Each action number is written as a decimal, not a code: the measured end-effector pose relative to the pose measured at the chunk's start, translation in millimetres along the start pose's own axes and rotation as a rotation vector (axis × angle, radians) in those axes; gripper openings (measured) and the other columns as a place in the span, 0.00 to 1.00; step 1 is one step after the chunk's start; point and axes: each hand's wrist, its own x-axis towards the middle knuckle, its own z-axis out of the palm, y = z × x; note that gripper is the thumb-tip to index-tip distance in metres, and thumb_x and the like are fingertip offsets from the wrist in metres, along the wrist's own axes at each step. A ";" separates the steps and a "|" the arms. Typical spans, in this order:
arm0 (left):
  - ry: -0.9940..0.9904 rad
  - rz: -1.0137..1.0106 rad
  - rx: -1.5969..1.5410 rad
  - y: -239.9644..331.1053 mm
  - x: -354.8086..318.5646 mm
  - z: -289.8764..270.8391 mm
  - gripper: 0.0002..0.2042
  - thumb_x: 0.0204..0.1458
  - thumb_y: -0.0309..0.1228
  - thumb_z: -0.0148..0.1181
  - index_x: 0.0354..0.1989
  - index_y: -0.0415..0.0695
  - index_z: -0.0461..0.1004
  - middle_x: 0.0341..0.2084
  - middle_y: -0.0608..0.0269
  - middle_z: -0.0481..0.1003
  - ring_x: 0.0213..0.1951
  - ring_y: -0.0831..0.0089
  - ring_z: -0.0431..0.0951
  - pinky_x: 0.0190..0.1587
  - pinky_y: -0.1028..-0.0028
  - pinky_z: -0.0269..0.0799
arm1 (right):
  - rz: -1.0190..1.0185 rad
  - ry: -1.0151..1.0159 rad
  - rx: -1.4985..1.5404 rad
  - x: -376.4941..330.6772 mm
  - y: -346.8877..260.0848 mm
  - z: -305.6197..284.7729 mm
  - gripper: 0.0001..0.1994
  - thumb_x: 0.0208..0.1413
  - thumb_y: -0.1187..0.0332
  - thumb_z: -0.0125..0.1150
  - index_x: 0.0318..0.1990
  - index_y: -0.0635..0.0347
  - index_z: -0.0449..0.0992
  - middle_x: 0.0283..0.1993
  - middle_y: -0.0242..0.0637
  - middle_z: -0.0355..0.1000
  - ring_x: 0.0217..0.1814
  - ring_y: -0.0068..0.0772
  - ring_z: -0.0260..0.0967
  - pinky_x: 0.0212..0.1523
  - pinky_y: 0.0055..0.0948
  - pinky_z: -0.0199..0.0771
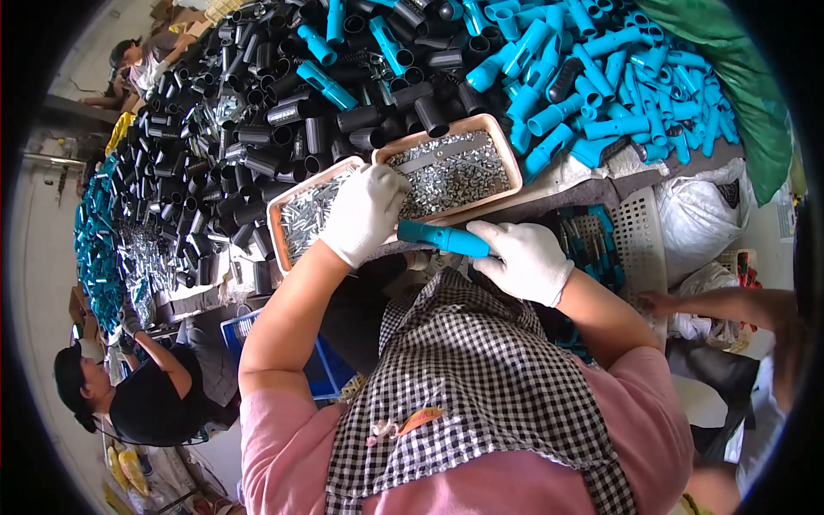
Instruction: Assemble hardware components by inserting metal pins into plastic handles at a workbench.
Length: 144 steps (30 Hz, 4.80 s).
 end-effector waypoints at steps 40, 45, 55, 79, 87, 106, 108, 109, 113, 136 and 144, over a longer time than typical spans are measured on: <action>-0.238 0.128 0.402 6.5 30.7 -3.1 0.12 0.41 0.34 0.64 0.35 0.44 0.78 0.33 0.56 0.75 0.41 0.57 0.75 0.42 0.64 0.74 | 0.068 -0.115 0.722 1.0 18.9 21.6 0.35 0.55 0.75 0.54 0.70 0.64 0.47 0.44 0.49 0.72 0.34 0.40 0.74 0.34 0.34 0.75; -0.667 -0.091 0.505 -9.6 41.2 12.4 0.09 0.47 0.33 0.61 0.32 0.44 0.82 0.34 0.55 0.77 0.40 0.57 0.77 0.43 0.63 0.76 | 0.508 -0.208 1.671 -0.2 13.2 12.2 0.33 0.59 0.70 0.55 0.70 0.57 0.49 0.44 0.41 0.70 0.29 0.28 0.68 0.27 0.28 0.72; 0.076 -0.029 -0.069 -6.1 11.7 6.8 0.04 0.53 0.25 0.54 0.34 0.38 0.72 0.30 0.48 0.75 0.36 0.50 0.74 0.41 0.60 0.69 | 0.545 -0.262 1.912 -4.4 5.8 13.5 0.30 0.62 0.62 0.56 0.69 0.51 0.53 0.45 0.39 0.72 0.31 0.24 0.71 0.28 0.25 0.76; -0.190 -0.007 -0.443 35.4 -61.5 -22.3 0.22 0.37 0.29 0.70 0.44 0.37 0.77 0.35 0.50 0.78 0.37 0.54 0.80 0.43 0.64 0.76 | 0.306 -0.635 1.177 10.9 -26.6 18.6 0.29 0.51 0.77 0.54 0.63 0.68 0.58 0.40 0.40 0.72 0.29 0.24 0.69 0.30 0.22 0.71; -0.383 -0.149 -0.201 42.7 -101.4 -29.3 0.19 0.37 0.42 0.67 0.35 0.42 0.78 0.24 0.52 0.78 0.29 0.53 0.80 0.34 0.62 0.76 | -0.280 -0.607 0.320 38.9 -36.4 27.9 0.28 0.46 0.66 0.64 0.58 0.61 0.68 0.34 0.50 0.75 0.35 0.37 0.77 0.35 0.32 0.75; 0.052 -1.096 0.222 -72.7 -179.2 -100.8 0.40 0.35 0.46 0.75 0.54 0.32 0.67 0.42 0.37 0.76 0.47 0.48 0.78 0.50 0.60 0.73 | 0.345 -0.768 1.637 56.7 -77.7 68.9 0.31 0.62 0.58 0.55 0.67 0.59 0.50 0.42 0.42 0.67 0.25 0.25 0.62 0.24 0.26 0.67; 0.095 -1.049 0.225 -98.1 -208.7 -86.8 0.38 0.36 0.44 0.75 0.55 0.36 0.67 0.41 0.38 0.77 0.44 0.46 0.78 0.49 0.60 0.73 | 0.553 -0.884 1.860 56.7 -72.6 79.9 0.29 0.64 0.58 0.53 0.68 0.53 0.51 0.42 0.42 0.67 0.25 0.24 0.62 0.22 0.26 0.65; 0.189 -1.057 0.251 -103.6 -213.7 -79.3 0.34 0.39 0.40 0.73 0.54 0.36 0.68 0.41 0.40 0.77 0.43 0.47 0.79 0.48 0.60 0.73 | 0.589 -0.891 1.921 54.4 -73.2 80.7 0.27 0.64 0.59 0.52 0.68 0.50 0.51 0.44 0.43 0.68 0.24 0.23 0.61 0.21 0.25 0.62; 0.774 -0.824 -0.722 -71.6 -190.5 -87.2 0.20 0.54 0.26 0.57 0.55 0.34 0.66 0.39 0.55 0.75 0.40 0.68 0.77 0.46 0.71 0.74 | 0.508 -0.832 1.939 42.5 -75.8 79.3 0.30 0.65 0.59 0.50 0.70 0.53 0.49 0.49 0.48 0.69 0.25 0.27 0.66 0.21 0.27 0.68; 0.500 -0.453 -2.004 28.7 -100.8 1.9 0.25 0.56 0.50 0.59 0.51 0.45 0.63 0.38 0.54 0.70 0.35 0.61 0.76 0.38 0.62 0.76 | 0.609 -0.935 1.915 46.5 -76.7 103.3 0.20 0.50 0.60 0.70 0.45 0.61 0.71 0.36 0.35 0.72 0.31 0.27 0.71 0.32 0.28 0.74; 0.496 -0.737 -1.966 12.5 -110.9 8.1 0.19 0.60 0.50 0.54 0.43 0.46 0.66 0.25 0.58 0.68 0.21 0.68 0.69 0.24 0.68 0.70 | -0.470 -0.470 -0.010 221.1 -37.1 -16.0 0.19 0.46 0.57 0.65 0.42 0.60 0.77 0.38 0.45 0.76 0.38 0.42 0.75 0.41 0.36 0.75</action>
